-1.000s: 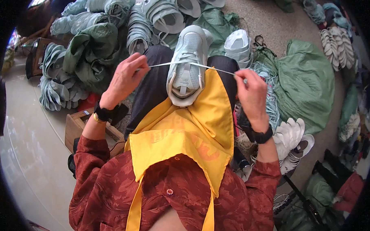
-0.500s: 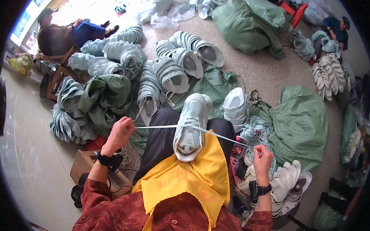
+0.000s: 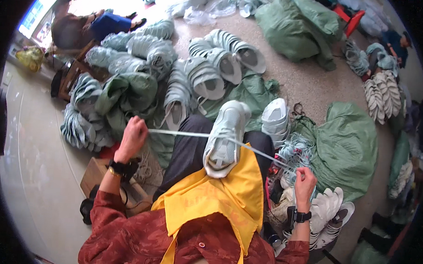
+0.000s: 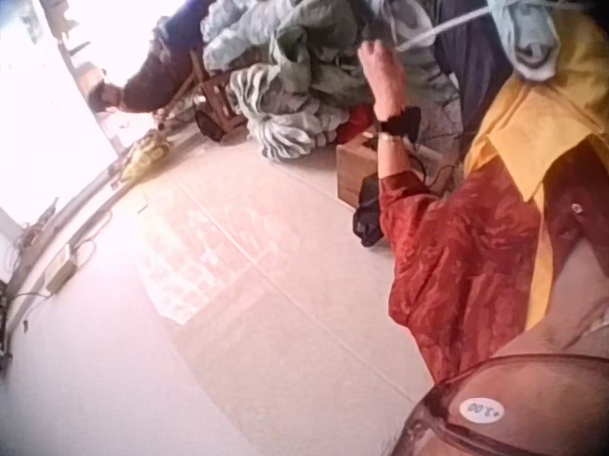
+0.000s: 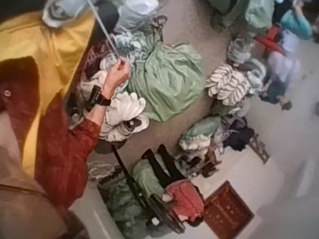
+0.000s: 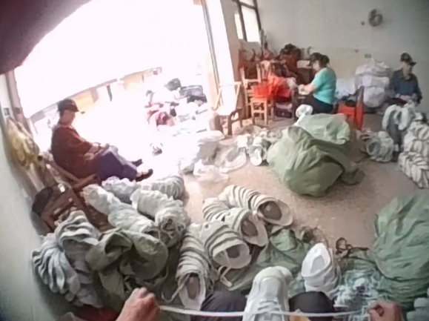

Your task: The person sits on the floor and threads a white shoelace through the eyelets of a light-colored sneaker. They pull the laces tight and tie a knot to secure them. The person then picks up a second shoe from a nearby pile.

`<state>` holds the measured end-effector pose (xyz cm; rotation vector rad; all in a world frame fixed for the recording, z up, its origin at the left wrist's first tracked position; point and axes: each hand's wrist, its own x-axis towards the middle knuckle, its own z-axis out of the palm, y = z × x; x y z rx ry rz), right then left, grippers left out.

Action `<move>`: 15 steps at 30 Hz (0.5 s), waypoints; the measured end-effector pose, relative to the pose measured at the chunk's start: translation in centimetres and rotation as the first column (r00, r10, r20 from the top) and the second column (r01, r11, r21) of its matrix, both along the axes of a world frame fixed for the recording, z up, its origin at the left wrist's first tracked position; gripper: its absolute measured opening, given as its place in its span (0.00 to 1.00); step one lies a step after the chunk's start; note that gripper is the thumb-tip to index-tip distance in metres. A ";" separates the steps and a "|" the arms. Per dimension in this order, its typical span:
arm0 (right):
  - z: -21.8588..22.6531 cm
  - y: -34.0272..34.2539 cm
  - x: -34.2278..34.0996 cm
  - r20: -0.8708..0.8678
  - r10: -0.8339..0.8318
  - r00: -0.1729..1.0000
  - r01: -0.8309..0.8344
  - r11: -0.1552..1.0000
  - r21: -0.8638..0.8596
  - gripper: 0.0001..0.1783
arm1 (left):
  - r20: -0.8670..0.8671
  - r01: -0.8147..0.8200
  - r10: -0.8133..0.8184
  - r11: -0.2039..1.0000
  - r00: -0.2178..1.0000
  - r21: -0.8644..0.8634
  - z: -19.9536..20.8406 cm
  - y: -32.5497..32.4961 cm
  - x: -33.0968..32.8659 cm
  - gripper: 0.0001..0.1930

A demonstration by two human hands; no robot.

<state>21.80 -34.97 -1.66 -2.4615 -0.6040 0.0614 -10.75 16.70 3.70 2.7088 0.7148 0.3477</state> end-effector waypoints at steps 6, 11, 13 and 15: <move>-0.1 -1.6 1.7 0.012 -0.003 1.000 0.003 1.000 0.017 0.04 | 0.116 -0.064 0.053 0.993 0.992 0.095 0.6 3.8 -1.4 0.05; -0.2 -4.1 3.4 -0.005 -0.049 0.999 0.049 0.998 -0.045 0.04 | 0.093 -0.225 0.225 0.974 0.970 -0.012 2.5 6.4 -3.1 0.06; -0.6 -5.5 4.7 -0.017 -0.061 0.998 0.061 0.998 0.012 0.04 | 0.040 -0.322 0.324 0.945 0.945 -0.050 3.4 7.8 -4.3 0.06; -0.9 -7.0 5.8 -0.017 -0.083 0.996 0.084 0.996 0.020 0.04 | 0.084 -0.354 0.357 0.934 0.930 -0.049 3.8 9.1 -5.3 0.07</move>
